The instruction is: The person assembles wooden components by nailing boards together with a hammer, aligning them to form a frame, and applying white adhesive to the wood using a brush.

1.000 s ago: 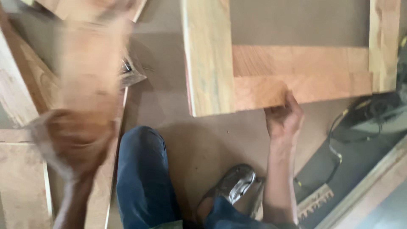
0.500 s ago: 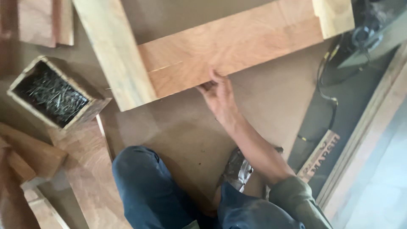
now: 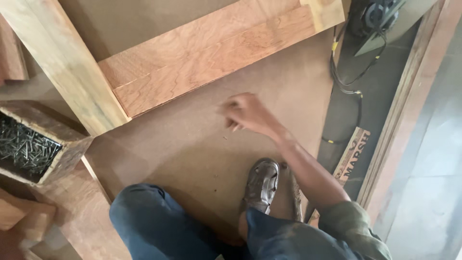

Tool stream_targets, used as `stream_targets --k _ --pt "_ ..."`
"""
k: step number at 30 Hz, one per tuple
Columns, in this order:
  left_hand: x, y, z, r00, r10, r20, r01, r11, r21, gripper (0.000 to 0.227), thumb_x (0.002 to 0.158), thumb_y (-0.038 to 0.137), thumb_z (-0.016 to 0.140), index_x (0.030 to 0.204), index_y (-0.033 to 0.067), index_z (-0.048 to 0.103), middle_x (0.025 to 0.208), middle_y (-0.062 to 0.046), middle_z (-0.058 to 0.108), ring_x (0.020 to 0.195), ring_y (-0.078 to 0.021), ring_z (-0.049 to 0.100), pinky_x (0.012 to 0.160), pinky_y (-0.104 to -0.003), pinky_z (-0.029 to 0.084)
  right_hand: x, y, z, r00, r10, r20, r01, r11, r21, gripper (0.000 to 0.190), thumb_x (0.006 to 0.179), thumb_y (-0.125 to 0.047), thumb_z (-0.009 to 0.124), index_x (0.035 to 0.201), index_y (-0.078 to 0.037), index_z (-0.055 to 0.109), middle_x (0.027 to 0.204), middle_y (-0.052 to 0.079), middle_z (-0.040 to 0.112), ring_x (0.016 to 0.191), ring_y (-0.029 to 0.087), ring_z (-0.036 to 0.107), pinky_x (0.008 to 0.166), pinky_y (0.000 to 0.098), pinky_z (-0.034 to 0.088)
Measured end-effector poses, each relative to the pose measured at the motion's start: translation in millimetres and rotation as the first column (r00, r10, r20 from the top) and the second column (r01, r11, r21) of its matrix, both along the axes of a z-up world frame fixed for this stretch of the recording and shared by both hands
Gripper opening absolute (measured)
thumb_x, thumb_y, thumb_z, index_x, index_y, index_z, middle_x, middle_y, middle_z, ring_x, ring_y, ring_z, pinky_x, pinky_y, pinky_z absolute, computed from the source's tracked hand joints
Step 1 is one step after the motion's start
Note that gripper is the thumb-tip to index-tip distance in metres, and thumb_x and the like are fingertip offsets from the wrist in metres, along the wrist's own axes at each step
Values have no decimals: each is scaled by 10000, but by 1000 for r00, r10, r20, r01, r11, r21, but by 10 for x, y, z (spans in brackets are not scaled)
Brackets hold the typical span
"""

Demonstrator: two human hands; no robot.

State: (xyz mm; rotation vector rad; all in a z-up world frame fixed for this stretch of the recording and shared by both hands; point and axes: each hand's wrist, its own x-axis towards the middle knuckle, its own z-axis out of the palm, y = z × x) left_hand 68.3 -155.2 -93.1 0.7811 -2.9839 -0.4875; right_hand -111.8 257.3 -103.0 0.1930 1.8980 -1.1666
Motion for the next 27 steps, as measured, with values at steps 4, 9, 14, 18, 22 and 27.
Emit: stream_targets --k 4,9,14,18,22,27 --pt "-149 608 205 980 -190 -61 192 981 29 928 797 477 884 1519 70 465 1607 -185 389 1509 -403 345 1246 -617 230 -48 853 -27 801 -368 -472 381 922 -72 218 984 -140 679 1139 11 704 836 76 739 657 106 713 523 232 567" --pt "-1003 1405 22 836 -549 2 547 834 65 937 817 483 881 1537 67 449 1653 -192 369 1550 -409 325 1274 -625 201 -518 2064 -273 491 54 -869 670 614 417 253 818 -238 875 1031 -124 797 894 50 760 802 187 734 716 375 574" --pt "-1767 1554 -283 787 -585 196 594 804 19 1428 496 527 935 1671 96 246 1713 -282 152 1579 -464 107 1216 -700 54 -1035 2542 -633 442 294 -848 593 613 522 275 781 -264 916 943 -90 778 886 116 673 858 323 651 726 493 513" --pt "-1817 1395 -360 839 -515 176 469 849 245 1494 513 536 944 1673 146 87 1706 -289 59 1573 -484 33 1237 -707 12 -1284 2698 -755 464 443 -767 498 585 640 87 809 -168 832 870 -116 796 900 118 704 872 352 679 723 481 537" --pt "-1731 1376 -454 812 -513 280 480 858 181 1537 502 545 940 1696 182 42 1733 -263 36 1611 -455 30 1247 -709 2 -1469 3042 -631 529 510 -678 564 386 730 82 853 -180 762 837 -105 788 817 152 711 722 367 697 626 483 547" --pt "-1795 1341 -538 807 -537 246 518 844 140 1567 475 662 878 1701 168 37 1751 -285 20 1619 -426 -20 1236 -732 -3 -1443 3209 -534 397 239 -886 726 509 463 81 919 -113 693 963 -56 729 885 138 724 812 362 689 707 461 553"
